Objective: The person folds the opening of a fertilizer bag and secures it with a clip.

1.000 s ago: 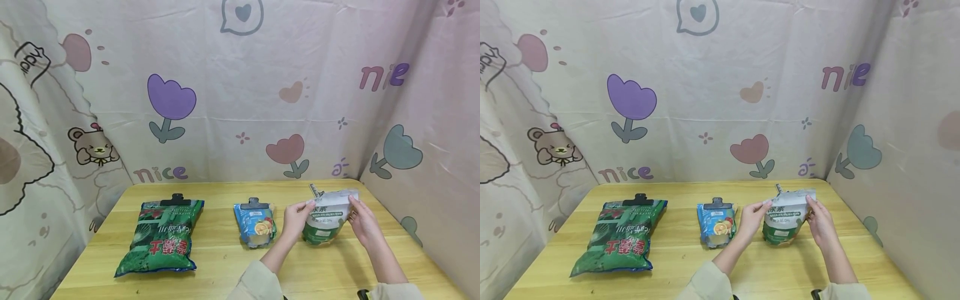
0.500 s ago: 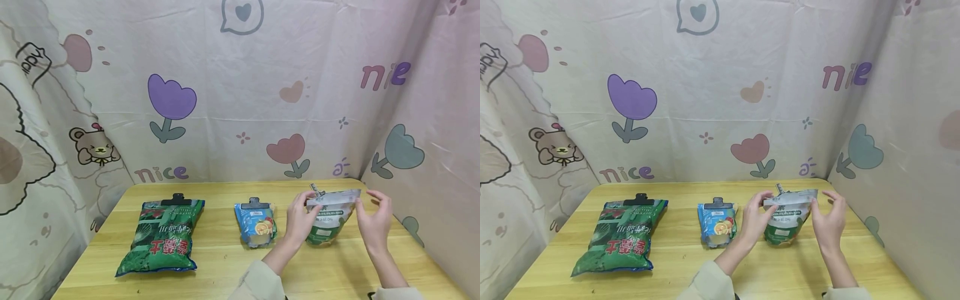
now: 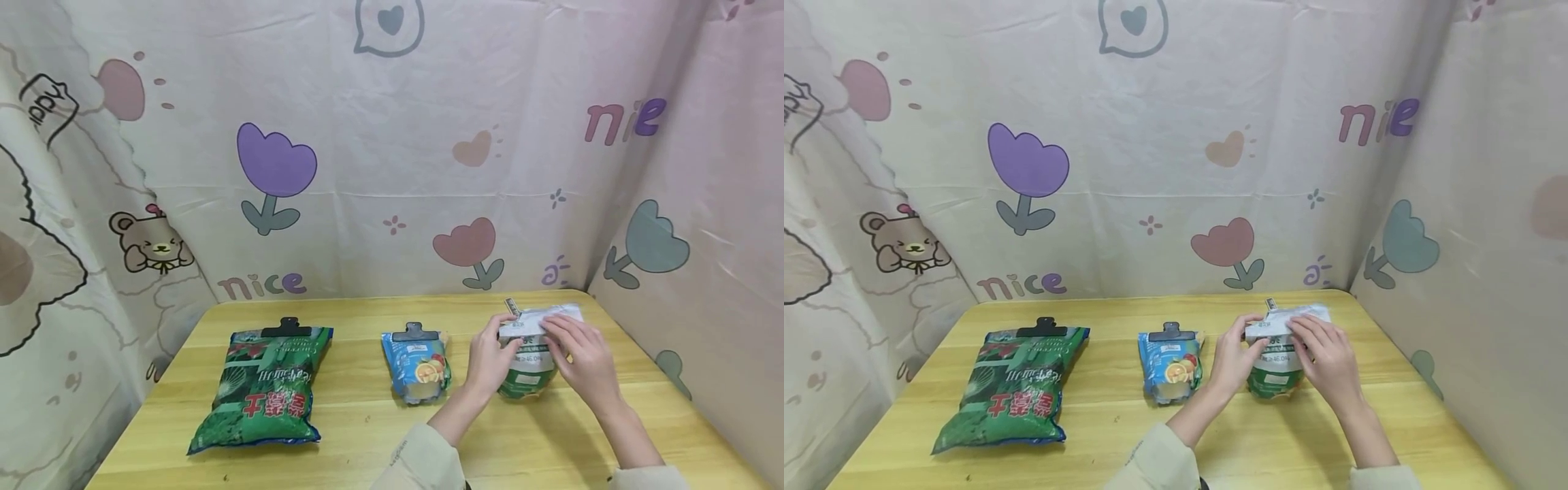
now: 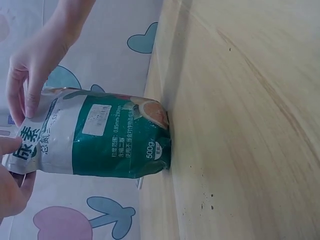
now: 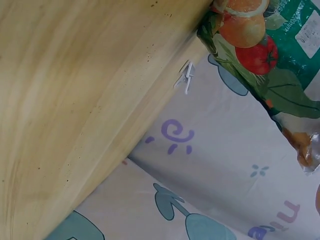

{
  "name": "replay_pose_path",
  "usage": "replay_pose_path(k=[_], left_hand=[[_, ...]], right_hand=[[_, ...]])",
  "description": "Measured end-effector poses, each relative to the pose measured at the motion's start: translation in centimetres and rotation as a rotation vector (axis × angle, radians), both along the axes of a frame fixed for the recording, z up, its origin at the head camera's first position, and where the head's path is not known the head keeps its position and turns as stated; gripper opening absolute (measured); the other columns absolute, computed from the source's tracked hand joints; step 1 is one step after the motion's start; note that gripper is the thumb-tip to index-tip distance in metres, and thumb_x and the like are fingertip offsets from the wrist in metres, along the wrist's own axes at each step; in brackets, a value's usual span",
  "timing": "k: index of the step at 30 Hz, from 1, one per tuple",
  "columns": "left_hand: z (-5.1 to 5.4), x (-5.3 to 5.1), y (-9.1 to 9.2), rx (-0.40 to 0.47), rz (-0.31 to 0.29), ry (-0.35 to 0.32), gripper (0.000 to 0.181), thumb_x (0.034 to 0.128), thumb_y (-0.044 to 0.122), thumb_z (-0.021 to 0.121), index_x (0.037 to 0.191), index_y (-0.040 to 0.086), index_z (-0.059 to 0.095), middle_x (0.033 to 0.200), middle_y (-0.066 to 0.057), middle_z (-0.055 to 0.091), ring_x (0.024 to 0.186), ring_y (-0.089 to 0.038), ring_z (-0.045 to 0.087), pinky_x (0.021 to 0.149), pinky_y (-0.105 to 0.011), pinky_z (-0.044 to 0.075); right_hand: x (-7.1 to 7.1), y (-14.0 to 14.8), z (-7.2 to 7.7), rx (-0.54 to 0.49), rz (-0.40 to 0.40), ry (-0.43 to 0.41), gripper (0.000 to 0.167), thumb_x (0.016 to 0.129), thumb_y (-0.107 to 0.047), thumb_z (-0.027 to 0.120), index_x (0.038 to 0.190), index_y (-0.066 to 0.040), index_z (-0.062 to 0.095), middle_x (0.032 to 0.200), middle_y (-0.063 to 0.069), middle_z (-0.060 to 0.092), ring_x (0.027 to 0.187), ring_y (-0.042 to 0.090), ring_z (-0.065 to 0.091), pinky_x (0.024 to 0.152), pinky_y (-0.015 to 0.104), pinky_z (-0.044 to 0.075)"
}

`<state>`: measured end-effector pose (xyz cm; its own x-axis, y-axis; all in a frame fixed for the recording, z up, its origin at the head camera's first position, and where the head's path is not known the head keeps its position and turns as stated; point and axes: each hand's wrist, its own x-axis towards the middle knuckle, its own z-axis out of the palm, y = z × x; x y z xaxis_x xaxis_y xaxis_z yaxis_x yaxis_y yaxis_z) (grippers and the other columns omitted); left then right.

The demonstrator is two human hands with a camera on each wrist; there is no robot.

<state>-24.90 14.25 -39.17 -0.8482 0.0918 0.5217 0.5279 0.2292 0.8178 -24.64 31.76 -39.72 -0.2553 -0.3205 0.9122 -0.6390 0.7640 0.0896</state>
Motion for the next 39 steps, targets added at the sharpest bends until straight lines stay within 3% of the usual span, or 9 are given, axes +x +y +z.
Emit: replay_pose_path(k=[3,6,11,14,16,22,24,33,39], left_hand=[[-0.09,-0.06,-0.08,-0.016,0.012,0.013,0.037,0.0784,0.005,0.072,0.113,0.013,0.06,0.105,-0.003,0.064,0.073,-0.004,0.055,0.06,-0.015,0.046],[-0.28,-0.1,-0.09,-0.073,0.055,0.066,0.036,0.0779,0.009,0.073,0.112,0.013,0.062,0.107,0.002,0.059,0.085,-0.004,0.053,0.07,-0.015,0.046],[-0.61,-0.51,-0.16,-0.346,0.214,0.387,0.028,0.0755,0.018,0.076,0.102,0.013,0.068,0.113,0.004,0.058,0.111,-0.01,0.047,0.096,-0.021,0.034],[-0.61,-0.65,-0.14,-0.445,0.241,0.512,0.026,0.0757,0.021,0.076,0.1,0.015,0.07,0.106,0.006,0.064,0.106,-0.008,0.053,0.097,-0.02,0.033],[-0.55,-0.62,-0.09,-0.453,0.223,0.493,0.025,0.077,0.023,0.075,0.1,0.016,0.07,0.1,0.006,0.067,0.097,-0.006,0.057,0.092,-0.017,0.037],[-0.23,-0.59,0.18,-0.374,0.171,0.294,0.015,0.0805,0.022,0.071,0.094,0.017,0.073,0.09,0.006,0.069,0.082,-0.001,0.061,0.074,-0.009,0.043],[-0.19,-0.61,0.29,-0.344,0.155,0.253,0.013,0.0799,0.021,0.071,0.092,0.017,0.074,0.089,0.006,0.069,0.081,-0.001,0.062,0.072,-0.008,0.043],[-0.42,-0.57,0.44,-0.245,0.185,0.285,0.008,0.0731,0.017,0.077,0.081,0.015,0.075,0.075,0.005,0.068,0.067,0.002,0.059,0.064,-0.005,0.041],[-0.42,-0.77,0.51,-0.154,0.117,0.167,0.008,0.0755,0.017,0.075,0.082,0.013,0.075,0.08,0.002,0.069,0.075,0.0,0.063,0.066,-0.007,0.044]], right_hand=[[-0.09,-0.05,0.03,0.009,0.001,-0.024,0.037,0.095,-0.032,0.049,0.098,-0.001,0.068,0.1,0.013,0.065,0.094,0.033,0.056,0.097,0.026,0.029],[-0.13,-0.11,0.09,0.01,0.001,-0.054,0.037,0.096,-0.032,0.048,0.097,-0.001,0.068,0.097,0.012,0.065,0.09,0.032,0.057,0.096,0.027,0.03],[-0.14,-0.23,0.19,-0.004,0.015,-0.083,0.038,0.096,-0.033,0.048,0.093,-0.002,0.068,0.091,0.01,0.066,0.084,0.03,0.058,0.088,0.032,0.035],[-0.14,-0.28,0.18,-0.023,0.035,-0.087,0.038,0.096,-0.033,0.049,0.09,-0.001,0.068,0.087,0.009,0.066,0.079,0.029,0.058,0.081,0.035,0.037],[-0.15,-0.3,0.15,-0.033,0.048,-0.097,0.036,0.095,-0.03,0.05,0.089,0.0,0.067,0.085,0.009,0.065,0.077,0.029,0.057,0.077,0.036,0.038],[-0.01,-0.13,0.24,-0.049,0.043,-0.21,0.009,0.08,-0.005,0.064,0.086,0.001,0.065,0.081,0.007,0.063,0.076,0.024,0.054,0.077,0.031,0.036],[0.07,-0.09,0.3,-0.063,0.035,-0.241,0.013,0.072,0.004,0.067,0.084,0.0,0.065,0.078,0.006,0.062,0.074,0.022,0.053,0.074,0.03,0.035],[-0.01,-0.63,0.18,-0.051,-0.038,-0.189,0.023,0.062,0.013,0.071,0.077,0.0,0.062,0.07,0.003,0.057,0.064,0.019,0.047,0.063,0.028,0.033],[-0.11,-0.56,0.07,-0.033,-0.032,-0.189,0.013,0.069,0.004,0.068,0.079,0.0,0.062,0.071,0.003,0.057,0.064,0.019,0.046,0.064,0.029,0.034]])
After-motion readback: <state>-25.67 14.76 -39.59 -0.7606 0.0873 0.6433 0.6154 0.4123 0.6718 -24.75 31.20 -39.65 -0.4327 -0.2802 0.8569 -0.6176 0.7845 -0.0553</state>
